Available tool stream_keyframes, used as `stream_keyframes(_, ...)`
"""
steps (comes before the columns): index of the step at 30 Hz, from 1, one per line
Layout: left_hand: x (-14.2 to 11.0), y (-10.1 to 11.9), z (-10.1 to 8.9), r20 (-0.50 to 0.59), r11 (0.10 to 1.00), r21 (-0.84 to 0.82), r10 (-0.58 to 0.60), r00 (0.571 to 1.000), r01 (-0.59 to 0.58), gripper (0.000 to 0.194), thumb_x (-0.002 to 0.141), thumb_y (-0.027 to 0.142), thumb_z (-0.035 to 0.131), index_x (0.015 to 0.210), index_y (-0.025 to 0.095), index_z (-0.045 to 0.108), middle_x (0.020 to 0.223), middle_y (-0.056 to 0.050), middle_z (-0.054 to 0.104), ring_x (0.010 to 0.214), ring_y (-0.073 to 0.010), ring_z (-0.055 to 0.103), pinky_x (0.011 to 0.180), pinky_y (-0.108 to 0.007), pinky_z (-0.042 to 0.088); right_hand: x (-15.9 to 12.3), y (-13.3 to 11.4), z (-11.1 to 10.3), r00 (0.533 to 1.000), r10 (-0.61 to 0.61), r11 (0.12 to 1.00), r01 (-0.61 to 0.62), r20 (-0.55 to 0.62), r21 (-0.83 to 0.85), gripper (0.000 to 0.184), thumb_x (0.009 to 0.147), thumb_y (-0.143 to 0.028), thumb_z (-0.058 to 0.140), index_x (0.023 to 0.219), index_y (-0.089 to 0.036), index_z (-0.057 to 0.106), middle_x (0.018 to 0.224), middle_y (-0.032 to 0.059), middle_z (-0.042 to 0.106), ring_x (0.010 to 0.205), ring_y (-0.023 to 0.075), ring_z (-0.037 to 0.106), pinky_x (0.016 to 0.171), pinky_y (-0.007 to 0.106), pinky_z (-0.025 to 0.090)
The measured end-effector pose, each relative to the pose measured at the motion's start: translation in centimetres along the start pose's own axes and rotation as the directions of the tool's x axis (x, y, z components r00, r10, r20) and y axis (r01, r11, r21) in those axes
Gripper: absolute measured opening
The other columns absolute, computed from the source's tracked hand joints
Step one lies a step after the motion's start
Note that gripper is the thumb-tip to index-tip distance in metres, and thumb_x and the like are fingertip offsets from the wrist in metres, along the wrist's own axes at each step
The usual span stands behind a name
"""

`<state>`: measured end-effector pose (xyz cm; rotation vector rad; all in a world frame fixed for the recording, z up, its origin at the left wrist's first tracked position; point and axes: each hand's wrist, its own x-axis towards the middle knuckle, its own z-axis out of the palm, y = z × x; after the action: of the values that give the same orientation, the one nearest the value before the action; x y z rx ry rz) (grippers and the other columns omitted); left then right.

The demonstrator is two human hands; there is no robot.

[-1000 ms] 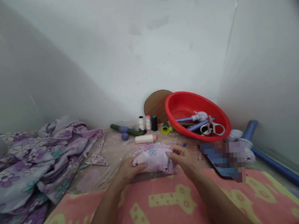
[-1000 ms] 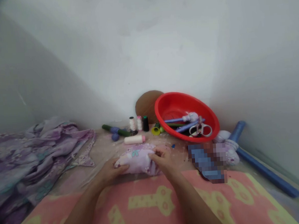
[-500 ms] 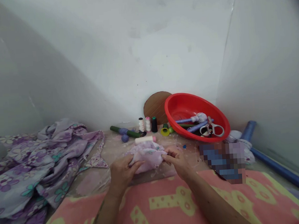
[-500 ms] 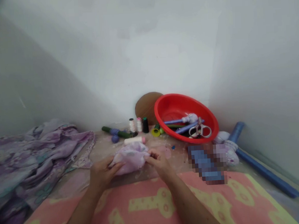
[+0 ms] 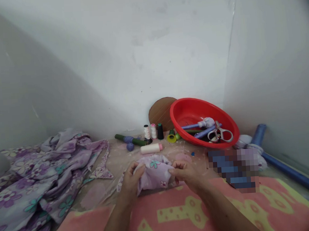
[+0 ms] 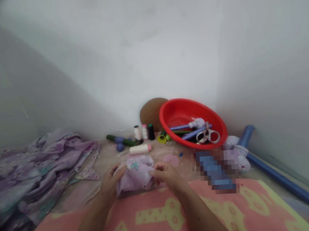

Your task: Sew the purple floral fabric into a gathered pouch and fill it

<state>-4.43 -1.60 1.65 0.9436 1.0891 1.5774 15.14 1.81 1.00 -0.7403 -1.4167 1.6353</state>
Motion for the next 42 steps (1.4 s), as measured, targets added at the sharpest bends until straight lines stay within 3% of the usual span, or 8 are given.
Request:
stream_keyframes(8,-0.2,-0.3,0.8,0.081,0.996,-0.062,-0.058,0.995,0.063,0.055,0.060,0.034,0.064,0.109,0.020,0.044,0.079,-0.002,0.062,0.065,-0.0165,0.059,0.058,-0.027,0.046,0.2,1.0,0.3,0.999,0.038,0.999,-0.038,-0.010,-0.025,0.029,0.058,-0.037,0.066,0.057,-0.014,0.048,0.047,-0.0034,0.051,0.040,0.0061,0.043,0.041,0.018,0.031)
stream_keyframes(18,-0.9,-0.2,1.5,0.304,0.981,0.141,-0.170,0.937,0.132,0.052,0.045,0.029,0.075,0.091,0.016,0.055,0.063,0.000,0.061,0.050,-0.0122,0.053,0.046,-0.021,0.040,0.0,0.7,1.0,0.998,0.061,0.998,-0.061,0.004,-0.035,0.026,0.059,-0.034,0.065,0.058,-0.013,0.049,0.047,-0.0029,0.054,0.040,0.0076,0.048,0.041,0.018,0.032)
stream_keyframes(23,-1.2,-0.1,2.1,0.230,0.959,0.253,-0.184,0.956,0.124,0.030,0.051,0.037,0.070,0.055,0.012,0.055,0.043,0.003,0.051,0.038,-0.0074,0.044,0.038,-0.018,0.033,0.0,0.6,1.7,0.999,0.045,0.995,-0.044,0.005,-0.092,0.024,0.059,-0.033,0.064,0.057,-0.013,0.051,0.045,-0.0034,0.051,0.039,0.0059,0.044,0.039,0.017,0.031)
stream_keyframes(26,-1.1,-0.3,2.1,0.166,0.970,0.206,-0.160,0.973,0.125,0.030,0.051,0.038,0.070,0.056,0.012,0.055,0.043,0.003,0.051,0.038,-0.0080,0.045,0.038,-0.018,0.034,0.3,0.4,1.5,0.987,-0.053,0.998,0.056,-0.153,0.017,0.024,0.058,-0.033,0.064,0.068,-0.014,0.054,0.051,-0.0047,0.049,0.041,0.0063,0.044,0.041,0.019,0.036)
stream_keyframes(29,-0.8,-0.5,1.8,0.098,0.977,0.184,-0.127,0.987,0.108,0.029,0.052,0.037,0.070,0.059,0.012,0.055,0.045,0.003,0.053,0.040,-0.0087,0.046,0.039,-0.019,0.035,0.8,-0.1,0.3,0.859,-0.211,0.955,0.284,-0.466,0.090,0.025,0.063,-0.035,0.060,0.078,-0.015,0.055,0.051,-0.0063,0.044,0.045,0.0067,0.042,0.049,0.022,0.042)
stream_keyframes(33,-0.3,-0.8,1.4,0.040,0.977,0.207,-0.062,0.997,0.052,0.029,0.054,0.037,0.069,0.057,0.012,0.055,0.043,0.005,0.050,0.038,-0.0073,0.043,0.036,-0.017,0.032,0.7,-1.2,-1.6,0.531,-0.425,0.882,0.424,-0.733,-0.204,0.025,0.070,-0.037,0.053,0.081,-0.015,0.058,0.065,-0.0006,0.053,0.061,0.0114,0.049,0.061,0.026,0.041)
stream_keyframes(38,0.2,-0.9,0.7,-0.050,0.983,0.181,0.040,0.998,-0.030,0.027,0.053,0.035,0.070,0.058,0.013,0.055,0.046,0.005,0.051,0.041,-0.0079,0.046,0.038,-0.017,0.034,-0.7,-3.4,-3.7,0.242,-0.756,0.651,0.178,-0.608,-0.738,0.028,0.078,-0.035,0.044,0.089,-0.016,0.061,0.069,0.0015,0.058,0.066,0.0135,0.051,0.085,0.039,0.030)
stream_keyframes(42,0.5,-0.7,0.2,-0.136,0.993,0.082,0.095,0.986,-0.084,0.027,0.053,0.035,0.070,0.063,0.013,0.057,0.047,0.005,0.054,0.042,-0.0092,0.050,0.042,-0.019,0.039,-1.3,-4.5,-5.2,0.064,-0.846,0.530,0.007,-0.529,-0.848,0.029,0.081,-0.033,0.041,0.091,-0.016,0.062,0.072,0.0028,0.061,0.072,0.0151,0.054,0.092,0.044,0.018)
